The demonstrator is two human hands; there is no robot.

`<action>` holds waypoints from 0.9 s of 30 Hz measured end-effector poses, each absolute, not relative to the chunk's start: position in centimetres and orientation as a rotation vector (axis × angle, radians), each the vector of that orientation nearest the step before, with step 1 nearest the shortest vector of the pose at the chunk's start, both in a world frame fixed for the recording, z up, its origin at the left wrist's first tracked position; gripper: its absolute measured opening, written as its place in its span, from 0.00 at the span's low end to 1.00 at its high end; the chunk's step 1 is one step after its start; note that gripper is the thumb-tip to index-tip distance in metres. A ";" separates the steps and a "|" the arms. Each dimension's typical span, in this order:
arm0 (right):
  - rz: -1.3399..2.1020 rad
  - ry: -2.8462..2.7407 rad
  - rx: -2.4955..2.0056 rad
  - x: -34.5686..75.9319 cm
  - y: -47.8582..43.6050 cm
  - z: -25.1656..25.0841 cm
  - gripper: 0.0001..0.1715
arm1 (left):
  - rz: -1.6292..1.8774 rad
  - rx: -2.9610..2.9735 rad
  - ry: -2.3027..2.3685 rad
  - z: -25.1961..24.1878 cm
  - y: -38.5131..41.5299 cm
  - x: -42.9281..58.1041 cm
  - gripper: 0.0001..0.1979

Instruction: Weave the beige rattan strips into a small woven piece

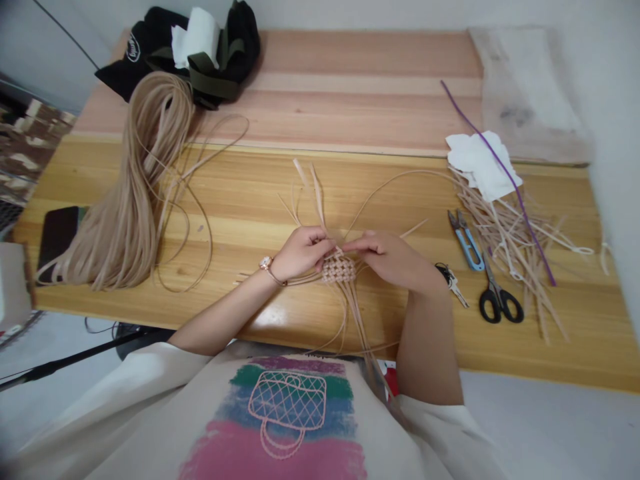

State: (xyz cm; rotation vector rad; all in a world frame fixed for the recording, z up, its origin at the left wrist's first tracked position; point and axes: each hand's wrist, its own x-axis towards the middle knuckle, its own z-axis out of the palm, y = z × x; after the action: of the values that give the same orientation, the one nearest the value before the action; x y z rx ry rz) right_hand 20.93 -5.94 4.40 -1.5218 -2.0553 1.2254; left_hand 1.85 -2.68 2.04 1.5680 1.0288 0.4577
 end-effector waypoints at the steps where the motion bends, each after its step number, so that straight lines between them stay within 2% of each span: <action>1: 1.214 -2.066 -1.521 20.9 -6.0 4.5 0.17 | 0.458 1.561 1.025 2.0 -2.7 1.9 0.11; 12: 1.191 -2.068 -1.555 20.3 -6.0 5.3 0.14 | 0.473 1.528 0.985 1.7 -2.7 1.9 0.11; 16: 1.077 -2.124 -1.440 21.0 -6.1 5.0 0.17 | 0.461 1.467 0.966 1.4 -2.8 2.1 0.11; 21: 1.082 -2.125 -1.501 21.7 -6.2 5.1 0.21 | 0.459 1.415 0.940 1.5 -2.9 2.5 0.11; 27: 1.154 -2.059 -1.530 21.7 -6.3 5.2 0.16 | 0.458 1.311 0.931 1.9 -2.9 2.6 0.10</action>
State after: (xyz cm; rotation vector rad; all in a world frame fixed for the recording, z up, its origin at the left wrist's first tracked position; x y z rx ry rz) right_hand 21.75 -6.26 5.23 -1.5300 -2.0586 1.1537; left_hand 2.63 -2.87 1.95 1.3106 0.9309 0.4580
